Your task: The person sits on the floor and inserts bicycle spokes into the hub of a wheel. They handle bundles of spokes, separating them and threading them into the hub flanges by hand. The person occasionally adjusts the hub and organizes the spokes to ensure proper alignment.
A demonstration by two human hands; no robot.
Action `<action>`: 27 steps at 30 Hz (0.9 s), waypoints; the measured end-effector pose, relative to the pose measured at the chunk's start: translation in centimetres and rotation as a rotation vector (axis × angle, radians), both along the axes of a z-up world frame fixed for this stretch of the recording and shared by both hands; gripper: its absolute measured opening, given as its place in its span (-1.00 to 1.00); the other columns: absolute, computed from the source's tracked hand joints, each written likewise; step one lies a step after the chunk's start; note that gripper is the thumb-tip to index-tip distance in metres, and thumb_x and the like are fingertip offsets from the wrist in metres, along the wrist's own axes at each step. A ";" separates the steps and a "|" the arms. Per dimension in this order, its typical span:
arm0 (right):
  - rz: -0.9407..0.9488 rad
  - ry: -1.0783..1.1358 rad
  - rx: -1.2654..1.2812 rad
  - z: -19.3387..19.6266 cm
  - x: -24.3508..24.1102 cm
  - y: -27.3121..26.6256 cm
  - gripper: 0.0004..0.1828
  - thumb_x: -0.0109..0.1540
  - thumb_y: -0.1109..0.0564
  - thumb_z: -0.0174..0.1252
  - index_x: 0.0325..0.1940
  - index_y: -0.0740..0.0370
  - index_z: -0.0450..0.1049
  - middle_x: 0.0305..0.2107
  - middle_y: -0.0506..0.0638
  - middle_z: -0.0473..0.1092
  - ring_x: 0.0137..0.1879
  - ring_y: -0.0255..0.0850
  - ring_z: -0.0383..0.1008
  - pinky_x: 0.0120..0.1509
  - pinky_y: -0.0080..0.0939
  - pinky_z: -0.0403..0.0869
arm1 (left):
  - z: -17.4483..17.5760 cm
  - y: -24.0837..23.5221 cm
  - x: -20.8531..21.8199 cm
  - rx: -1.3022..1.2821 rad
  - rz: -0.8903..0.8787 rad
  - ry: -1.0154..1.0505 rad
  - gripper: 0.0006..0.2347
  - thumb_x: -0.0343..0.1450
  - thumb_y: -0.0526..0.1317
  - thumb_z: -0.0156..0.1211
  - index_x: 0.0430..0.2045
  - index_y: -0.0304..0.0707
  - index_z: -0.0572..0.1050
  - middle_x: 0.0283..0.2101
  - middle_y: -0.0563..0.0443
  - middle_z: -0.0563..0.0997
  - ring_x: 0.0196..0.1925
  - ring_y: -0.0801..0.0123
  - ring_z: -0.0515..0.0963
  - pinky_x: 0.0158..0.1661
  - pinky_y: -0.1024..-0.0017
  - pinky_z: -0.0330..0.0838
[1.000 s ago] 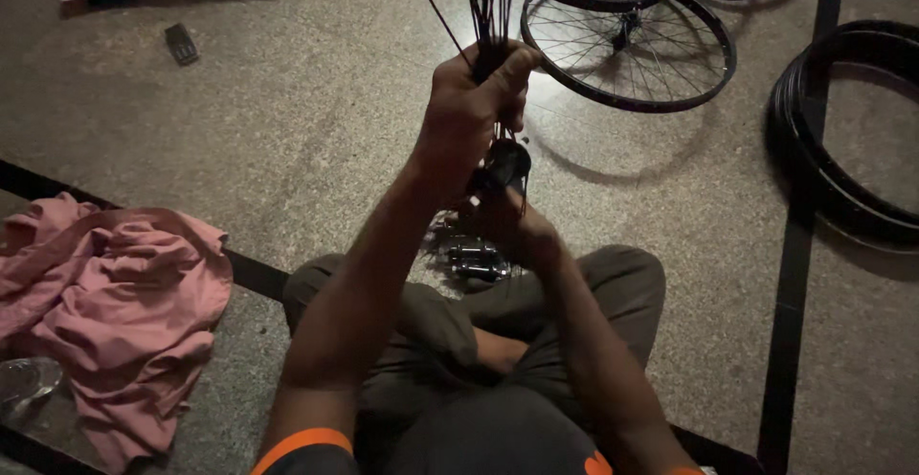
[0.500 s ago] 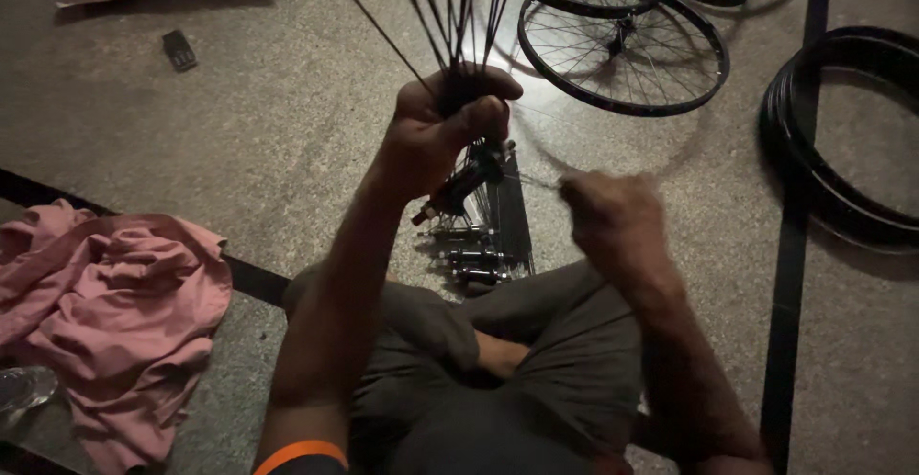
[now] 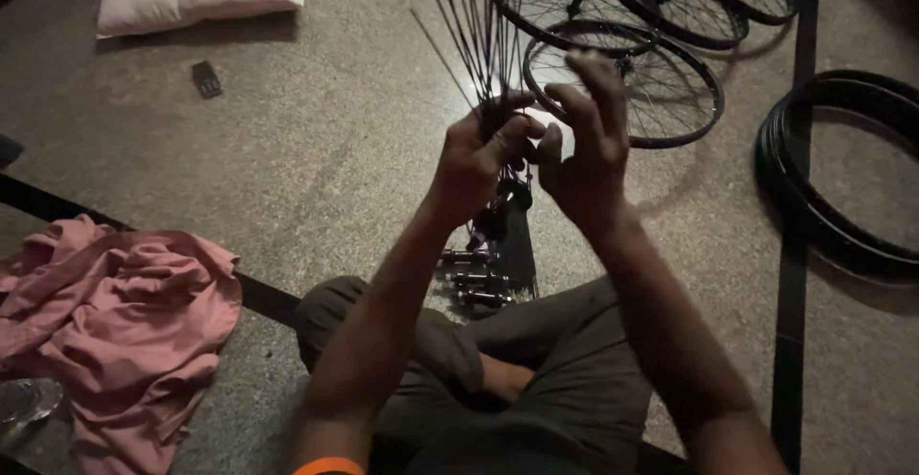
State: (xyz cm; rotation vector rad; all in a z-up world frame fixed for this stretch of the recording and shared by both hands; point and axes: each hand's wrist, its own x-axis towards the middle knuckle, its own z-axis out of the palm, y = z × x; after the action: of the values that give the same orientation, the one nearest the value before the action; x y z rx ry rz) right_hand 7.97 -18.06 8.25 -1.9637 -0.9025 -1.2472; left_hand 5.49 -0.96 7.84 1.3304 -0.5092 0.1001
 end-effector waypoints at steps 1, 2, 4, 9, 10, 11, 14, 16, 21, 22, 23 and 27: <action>0.048 0.077 0.042 -0.8 -0.3 0.3 -0.66 0.37 0.30 0.09 0.25 0.25 0.36 0.31 0.16 0.31 0.50 0.03 0.32 0.62 0.08 0.42 | -0.4 -0.1 0.1 0.040 0.035 -0.015 -0.73 0.61 -0.20 0.04 0.13 -0.42 0.46 -0.20 -0.05 0.68 -0.22 0.45 0.68 -0.21 0.46 0.60; 0.096 0.155 0.083 -1.5 -0.7 0.4 -0.64 0.40 0.30 0.12 0.29 0.25 0.36 0.29 0.12 0.36 0.47 -0.02 0.39 0.58 -0.01 0.51 | -0.8 -0.4 0.1 0.007 0.023 -0.001 -0.73 0.61 -0.21 0.05 0.13 -0.42 0.46 -0.22 -0.03 0.65 -0.24 0.47 0.64 -0.22 0.47 0.57; 0.152 0.378 0.232 -3.0 -2.5 -0.1 -0.57 0.34 0.29 0.07 0.32 0.26 0.36 0.24 0.14 0.39 0.42 -0.03 0.44 0.52 -0.06 0.51 | -1.3 -1.1 0.2 -0.063 -0.003 0.029 -0.74 0.62 -0.22 0.07 0.13 -0.42 0.46 -0.25 0.01 0.61 -0.27 0.51 0.57 -0.24 0.50 0.51; 0.627 0.844 0.537 -6.3 -4.0 -1.7 -0.22 0.35 -0.07 0.24 0.56 0.25 0.14 0.39 0.23 0.27 0.52 0.03 0.30 0.58 0.03 0.37 | -0.5 -2.3 -0.2 -0.034 -0.003 -0.041 -0.79 0.63 -0.19 0.01 -0.03 -0.37 0.51 -0.35 0.11 0.54 -0.32 0.53 0.54 -0.27 0.51 0.53; 0.725 0.917 0.503 -6.8 -4.2 -2.3 -0.05 0.28 -0.16 0.32 0.61 0.23 0.06 0.44 0.24 0.19 0.56 0.05 0.23 0.61 0.06 0.31 | 0.0 -2.4 -0.4 0.014 0.006 -0.067 -0.77 0.65 -0.17 -0.04 -0.09 -0.35 0.53 -0.38 0.12 0.55 -0.36 0.54 0.54 -0.31 0.53 0.53; 0.827 0.986 0.460 -7.2 -4.2 -2.7 0.11 0.21 -0.25 0.40 0.65 0.21 -0.01 0.49 0.24 0.12 0.60 0.06 0.15 0.63 0.09 0.25 | 0.5 -2.6 -0.4 0.007 0.006 -0.046 -0.79 0.63 -0.18 0.00 -0.10 -0.36 0.52 -0.39 0.11 0.54 -0.36 0.53 0.53 -0.32 0.53 0.51; 0.952 1.074 0.610 -8.8 -6.2 -3.3 0.50 -0.02 -0.47 0.50 0.67 0.12 -0.26 0.49 0.22 0.03 0.53 0.15 0.18 0.55 0.19 0.31 | 1.2 -4.3 -0.9 -0.014 0.020 0.027 -0.83 0.60 -0.21 0.08 -0.11 -0.37 0.51 -0.39 0.10 0.51 -0.37 0.53 0.51 -0.33 0.51 0.48; 0.999 1.035 0.719 -10.9 -6.7 -2.5 0.55 -0.02 -0.48 0.51 0.67 0.10 -0.34 0.55 0.14 -0.06 0.62 0.08 0.06 0.61 0.16 0.24 | 1.5 -5.4 -0.9 -0.027 0.042 0.065 -0.84 0.59 -0.22 0.10 -0.12 -0.37 0.51 -0.39 0.11 0.49 -0.35 0.54 0.50 -0.33 0.51 0.45; 1.104 1.242 0.797 -20.1 -9.8 -2.5 0.53 -0.04 -0.36 0.57 0.70 0.16 -0.23 0.51 0.07 0.10 0.59 0.00 0.14 0.60 0.09 0.23 | 2.2 -7.1 -0.3 0.046 0.051 0.045 -0.85 0.59 -0.21 0.06 -0.23 -0.32 0.49 -0.48 0.18 0.43 -0.50 0.59 0.39 -0.48 0.54 0.37; 1.048 1.334 0.820 -21.7 -9.9 -2.2 0.44 0.01 -0.30 0.57 0.68 0.22 -0.17 0.49 0.08 0.14 0.57 0.00 0.19 0.59 0.08 0.26 | 2.4 -7.5 -0.3 0.105 0.073 0.045 -0.84 0.59 -0.20 0.03 -0.27 -0.31 0.48 -0.49 0.20 0.44 -0.51 0.60 0.39 -0.51 0.55 0.35; 0.988 1.421 0.845 -23.2 -9.8 -1.5 0.34 0.07 -0.24 0.56 0.66 0.28 -0.10 0.47 0.09 0.18 0.55 0.00 0.24 0.58 0.06 0.28 | 2.5 -8.1 -0.2 0.055 0.064 0.074 -0.85 0.58 -0.22 0.05 -0.29 -0.32 0.47 -0.49 0.20 0.42 -0.51 0.60 0.37 -0.51 0.55 0.32; 1.132 1.235 0.803 -25.9 -9.8 -1.2 0.25 -0.04 0.16 0.56 0.59 0.18 -0.05 0.28 0.05 0.27 0.35 -0.01 0.34 0.33 0.09 0.45 | 3.3 -11.3 -0.1 0.031 0.071 0.132 -0.85 0.56 -0.25 0.11 -0.36 -0.34 0.46 -0.52 0.20 0.40 -0.52 0.60 0.35 -0.52 0.54 0.28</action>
State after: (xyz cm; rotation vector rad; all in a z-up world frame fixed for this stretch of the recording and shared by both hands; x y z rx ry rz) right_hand -1.84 -19.29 -17.68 -0.8846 -0.4963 0.3142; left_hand 5.35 -12.26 11.13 1.3757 -0.3532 0.0630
